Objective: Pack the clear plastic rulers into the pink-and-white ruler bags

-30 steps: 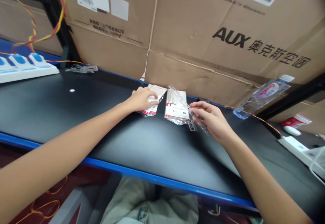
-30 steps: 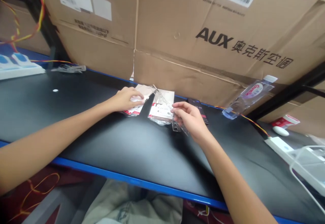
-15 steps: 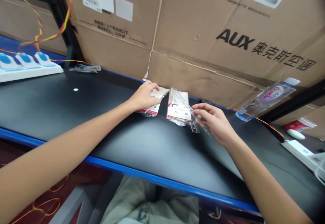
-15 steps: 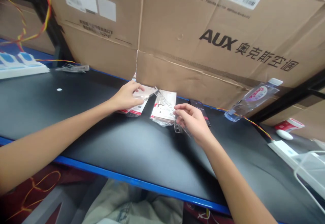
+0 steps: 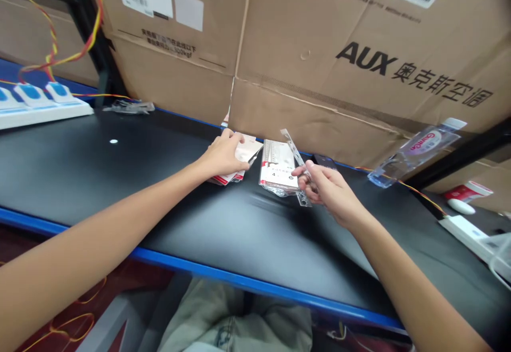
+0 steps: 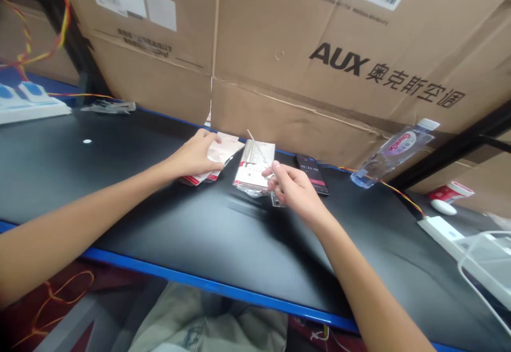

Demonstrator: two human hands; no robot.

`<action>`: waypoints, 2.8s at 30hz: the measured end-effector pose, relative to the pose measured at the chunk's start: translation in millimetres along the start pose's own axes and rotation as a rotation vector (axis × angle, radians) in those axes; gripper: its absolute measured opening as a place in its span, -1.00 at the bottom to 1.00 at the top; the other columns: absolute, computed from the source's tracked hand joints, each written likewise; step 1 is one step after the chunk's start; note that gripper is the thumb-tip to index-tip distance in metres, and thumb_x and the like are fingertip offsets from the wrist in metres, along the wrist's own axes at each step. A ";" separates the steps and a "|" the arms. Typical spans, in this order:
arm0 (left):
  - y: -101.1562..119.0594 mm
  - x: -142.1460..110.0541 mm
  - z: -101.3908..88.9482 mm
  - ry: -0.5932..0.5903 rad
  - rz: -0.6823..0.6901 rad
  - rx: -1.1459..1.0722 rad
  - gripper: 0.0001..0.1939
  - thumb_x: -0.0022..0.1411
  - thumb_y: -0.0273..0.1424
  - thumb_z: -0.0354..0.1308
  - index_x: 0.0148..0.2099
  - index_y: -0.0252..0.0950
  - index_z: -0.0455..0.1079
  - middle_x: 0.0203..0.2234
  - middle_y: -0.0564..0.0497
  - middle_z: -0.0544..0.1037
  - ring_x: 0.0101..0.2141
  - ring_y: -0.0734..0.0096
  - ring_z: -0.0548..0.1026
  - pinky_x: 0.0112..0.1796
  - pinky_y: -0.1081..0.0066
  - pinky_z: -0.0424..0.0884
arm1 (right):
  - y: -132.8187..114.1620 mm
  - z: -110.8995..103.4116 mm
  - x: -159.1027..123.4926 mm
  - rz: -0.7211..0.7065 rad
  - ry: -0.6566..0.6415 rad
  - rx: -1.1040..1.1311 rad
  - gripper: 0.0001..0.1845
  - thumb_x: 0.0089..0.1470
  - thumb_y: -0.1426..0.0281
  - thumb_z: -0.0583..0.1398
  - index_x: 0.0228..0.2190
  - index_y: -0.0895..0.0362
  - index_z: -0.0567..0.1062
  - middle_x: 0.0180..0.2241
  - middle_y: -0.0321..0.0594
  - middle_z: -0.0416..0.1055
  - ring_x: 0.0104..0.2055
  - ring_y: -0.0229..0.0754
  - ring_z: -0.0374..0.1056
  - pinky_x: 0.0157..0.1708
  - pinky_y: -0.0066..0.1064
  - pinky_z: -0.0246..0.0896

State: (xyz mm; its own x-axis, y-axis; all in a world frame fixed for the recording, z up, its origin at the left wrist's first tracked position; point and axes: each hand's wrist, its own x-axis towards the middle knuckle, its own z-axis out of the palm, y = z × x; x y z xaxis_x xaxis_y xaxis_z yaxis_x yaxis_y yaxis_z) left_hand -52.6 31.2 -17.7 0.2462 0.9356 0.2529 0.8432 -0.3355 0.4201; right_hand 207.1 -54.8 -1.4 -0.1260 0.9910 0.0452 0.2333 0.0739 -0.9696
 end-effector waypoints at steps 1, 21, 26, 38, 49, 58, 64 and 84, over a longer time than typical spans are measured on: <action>0.0 0.1 0.3 0.009 0.004 -0.007 -0.28 -0.07 -0.11 0.29 0.14 -0.21 0.28 0.10 -0.15 0.26 0.02 -0.04 0.40 0.00 0.13 0.38 | 0.2 -0.1 0.0 -0.002 -0.001 -0.006 -0.47 0.12 -0.07 0.20 -0.23 0.16 0.53 -0.49 -0.30 0.30 -0.62 -0.40 0.00 -0.64 -0.49 -0.12; 69.8 -51.1 5.1 0.310 0.544 -0.293 -0.58 0.03 -0.44 0.24 -0.02 -0.22 0.30 0.01 -0.13 0.32 0.02 0.11 0.35 0.02 0.15 0.36 | 0.8 11.6 -5.0 -0.083 0.047 -0.085 -0.53 0.02 -0.04 0.30 -0.44 0.12 0.44 -0.58 -0.39 0.18 -0.62 -0.39 -0.04 -0.64 -0.48 -0.12; 68.9 -52.9 10.1 0.340 0.550 -0.338 -0.61 0.06 -0.44 0.23 -0.04 -0.20 0.28 0.00 -0.13 0.32 0.01 0.12 0.36 0.01 0.14 0.37 | 2.6 16.3 -5.9 -0.085 0.082 -0.263 -0.59 0.08 0.04 0.28 -0.45 0.15 0.49 -0.52 -0.25 0.43 -0.60 -0.34 0.15 -0.56 -0.43 0.08; 70.1 -52.0 6.3 0.288 0.527 -0.540 -0.64 0.02 -0.49 0.26 -0.11 -0.18 0.31 -0.08 -0.04 0.37 -0.01 0.21 0.40 -0.07 0.25 0.44 | -0.4 17.9 -9.6 -0.044 0.016 0.147 -0.76 0.07 0.24 0.34 -0.37 0.13 0.45 -0.62 -0.31 0.40 -0.65 -0.34 0.23 -0.68 -0.51 -0.23; 70.9 -45.0 4.9 0.047 0.237 -0.947 -0.69 0.02 -0.38 0.31 -0.16 -0.23 0.35 -0.11 -0.03 0.46 -0.11 0.28 0.46 -0.19 0.31 0.45 | -3.5 18.1 -12.2 -0.135 0.048 0.173 -0.76 0.07 0.25 0.34 -0.33 0.11 0.44 -0.63 -0.33 0.41 -0.63 -0.30 0.29 -0.68 -0.51 -0.18; 68.4 -43.4 5.2 0.098 0.291 -0.884 -0.78 0.12 -0.33 0.25 -0.19 -0.26 0.35 -0.18 -0.04 0.44 -0.15 0.29 0.46 -0.26 0.36 0.48 | -1.7 16.1 -9.0 -0.108 0.123 0.165 -0.82 0.04 0.34 0.32 -0.38 0.14 0.43 -0.66 -0.32 0.40 -0.66 -0.38 0.15 -0.68 -0.55 -0.17; 67.0 -46.5 3.7 0.087 0.507 -0.651 -0.87 0.24 -0.39 0.12 -0.15 -0.25 0.37 -0.25 0.01 0.50 -0.19 0.35 0.49 -0.11 0.29 0.48 | -2.0 16.0 -7.7 -0.075 0.162 0.109 -0.85 -0.01 0.41 0.29 -0.47 0.15 0.40 -0.68 -0.33 0.38 -0.68 -0.40 0.11 -0.67 -0.54 -0.16; 68.0 -49.9 2.1 0.186 0.584 -0.530 -0.92 0.20 -0.46 0.16 -0.23 -0.26 0.45 -0.25 0.01 0.44 -0.28 0.43 0.44 -0.18 0.38 0.44 | 5.4 16.0 -6.6 -0.131 0.167 -0.176 -0.87 0.03 0.37 0.26 -0.47 0.14 0.40 -0.69 -0.42 0.29 -0.70 -0.33 0.21 -0.66 -0.48 0.07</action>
State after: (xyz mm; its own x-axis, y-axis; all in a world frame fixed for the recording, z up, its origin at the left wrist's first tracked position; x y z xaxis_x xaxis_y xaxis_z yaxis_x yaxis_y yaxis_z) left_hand -6.5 -38.0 -3.6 0.4535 0.5756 0.6804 0.2532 -0.8152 0.5209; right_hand 193.8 -62.7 -10.8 -0.0092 0.9754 0.2202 0.3909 0.2062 -0.8971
